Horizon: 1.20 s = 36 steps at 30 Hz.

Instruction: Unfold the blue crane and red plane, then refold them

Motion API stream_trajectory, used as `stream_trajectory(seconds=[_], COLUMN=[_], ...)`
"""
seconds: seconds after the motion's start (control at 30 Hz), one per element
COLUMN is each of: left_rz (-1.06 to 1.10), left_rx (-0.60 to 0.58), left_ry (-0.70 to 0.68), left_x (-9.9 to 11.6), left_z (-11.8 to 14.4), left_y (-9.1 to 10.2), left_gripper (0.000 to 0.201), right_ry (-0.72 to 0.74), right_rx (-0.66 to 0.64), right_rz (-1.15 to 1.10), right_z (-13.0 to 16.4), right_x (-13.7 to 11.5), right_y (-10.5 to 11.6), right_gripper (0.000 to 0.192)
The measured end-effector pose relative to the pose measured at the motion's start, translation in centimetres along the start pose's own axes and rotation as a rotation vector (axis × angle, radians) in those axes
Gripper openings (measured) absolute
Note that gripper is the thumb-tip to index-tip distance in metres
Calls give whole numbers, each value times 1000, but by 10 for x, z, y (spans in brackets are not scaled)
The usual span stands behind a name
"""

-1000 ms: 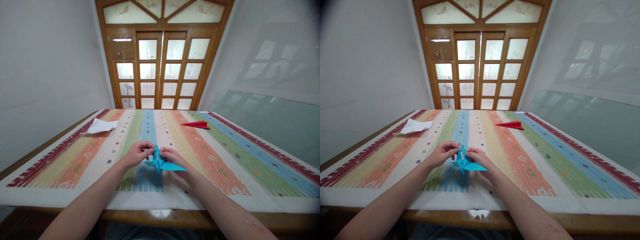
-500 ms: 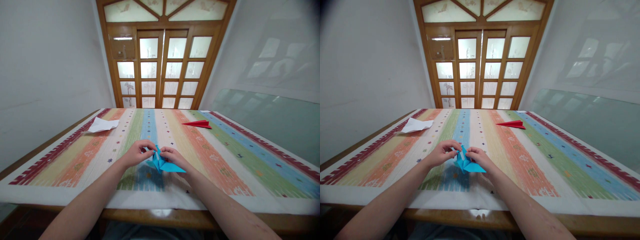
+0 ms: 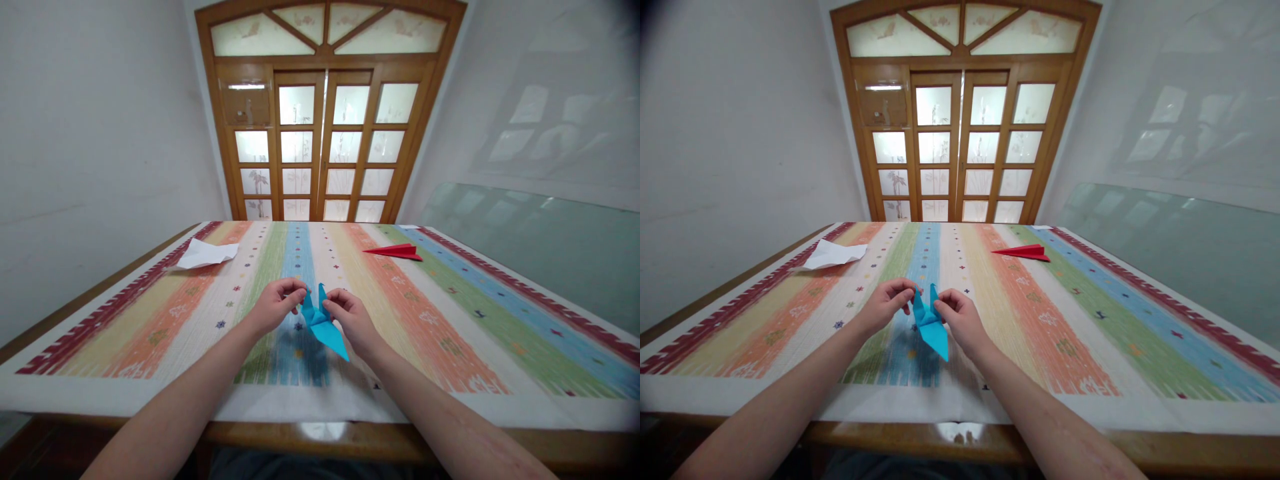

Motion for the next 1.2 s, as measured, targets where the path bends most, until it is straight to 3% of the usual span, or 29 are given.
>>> stream_trajectory(seconds=[0.2,0.73,0.83,0.97,1.07,1.2], left_rz=[6,57,-78,-510,-641,-652], left_rx=[72,121,201,429,348,231], left_ry=[12,82,32,-141,-260,-313], left_x=[1,-15,-9,23,38,39], left_z=[1,-4,0,16,23,26], left_y=[1,3,7,18,5,-12], left_gripper=[36,36,30,18,14,23], right_ry=[26,59,76,121,166,256], right_rx=[-24,-92,-38,77,121,110], right_rz=[17,92,111,133,181,345], right_z=[1,4,4,3,3,8], right_x=[-4,-1,-3,-7,-10,-16], right_y=[-2,-9,-6,6,11,7], right_gripper=[22,20,18,17,16,13])
Point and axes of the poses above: each hand's wrist, its own z-axis away from the middle knuckle, its own y-axis out of the back of the hand, x = y × z, the point moved 7 cm from there along -z, towards the middle knuckle, and after that the axes turned 8 degrees about -z, right-handed, at the moved point
